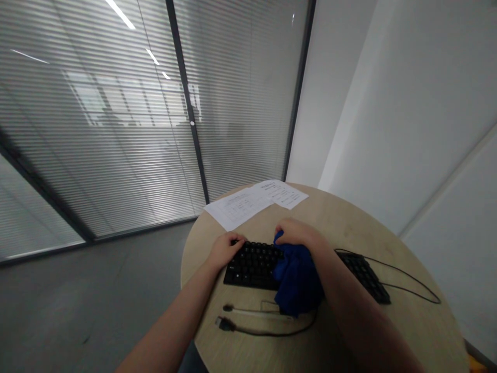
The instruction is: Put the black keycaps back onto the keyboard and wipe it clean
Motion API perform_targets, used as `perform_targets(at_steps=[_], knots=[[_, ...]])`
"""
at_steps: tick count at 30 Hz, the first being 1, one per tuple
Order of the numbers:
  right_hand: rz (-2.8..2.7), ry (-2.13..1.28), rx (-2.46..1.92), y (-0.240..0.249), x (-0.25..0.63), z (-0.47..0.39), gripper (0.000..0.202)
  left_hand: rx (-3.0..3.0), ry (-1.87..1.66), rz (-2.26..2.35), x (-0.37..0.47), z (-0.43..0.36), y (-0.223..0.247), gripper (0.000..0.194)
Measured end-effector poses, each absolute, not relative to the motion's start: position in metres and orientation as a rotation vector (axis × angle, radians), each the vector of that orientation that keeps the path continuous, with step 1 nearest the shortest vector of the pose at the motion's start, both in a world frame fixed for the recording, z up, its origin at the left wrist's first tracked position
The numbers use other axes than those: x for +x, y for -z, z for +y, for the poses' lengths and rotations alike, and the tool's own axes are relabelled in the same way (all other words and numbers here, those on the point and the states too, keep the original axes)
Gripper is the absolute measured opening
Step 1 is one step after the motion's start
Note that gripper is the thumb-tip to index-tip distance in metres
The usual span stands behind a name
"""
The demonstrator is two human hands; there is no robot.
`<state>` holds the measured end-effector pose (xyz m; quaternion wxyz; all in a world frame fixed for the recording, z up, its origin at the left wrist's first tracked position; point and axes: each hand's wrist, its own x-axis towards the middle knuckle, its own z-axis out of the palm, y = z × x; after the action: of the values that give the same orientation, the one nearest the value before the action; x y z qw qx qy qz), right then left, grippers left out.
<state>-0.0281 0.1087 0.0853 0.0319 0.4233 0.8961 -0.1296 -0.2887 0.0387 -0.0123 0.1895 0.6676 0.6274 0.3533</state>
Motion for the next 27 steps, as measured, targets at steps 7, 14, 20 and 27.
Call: perform_targets(at_steps=[7, 14, 20, 27], knots=[[2.749, 0.345, 1.346, -0.065, -0.051, 0.107, 0.028, 1.901, -0.997, 1.744, -0.288, 0.038, 0.009, 0.027], [2.713, 0.312, 1.439, -0.057, -0.043, 0.118, 0.023, 1.907, -1.0, 1.756, -0.288, 0.038, 0.009, 0.026], [2.741, 0.37, 1.373, -0.078, -0.018, 0.127, 0.026, 1.891, -0.991, 1.75, -0.287, 0.04, 0.01, 0.028], [2.708, 0.383, 1.301, -0.086, -0.02, 0.116, 0.024, 1.889, -0.989, 1.75, -0.289, 0.042, 0.013, 0.028]])
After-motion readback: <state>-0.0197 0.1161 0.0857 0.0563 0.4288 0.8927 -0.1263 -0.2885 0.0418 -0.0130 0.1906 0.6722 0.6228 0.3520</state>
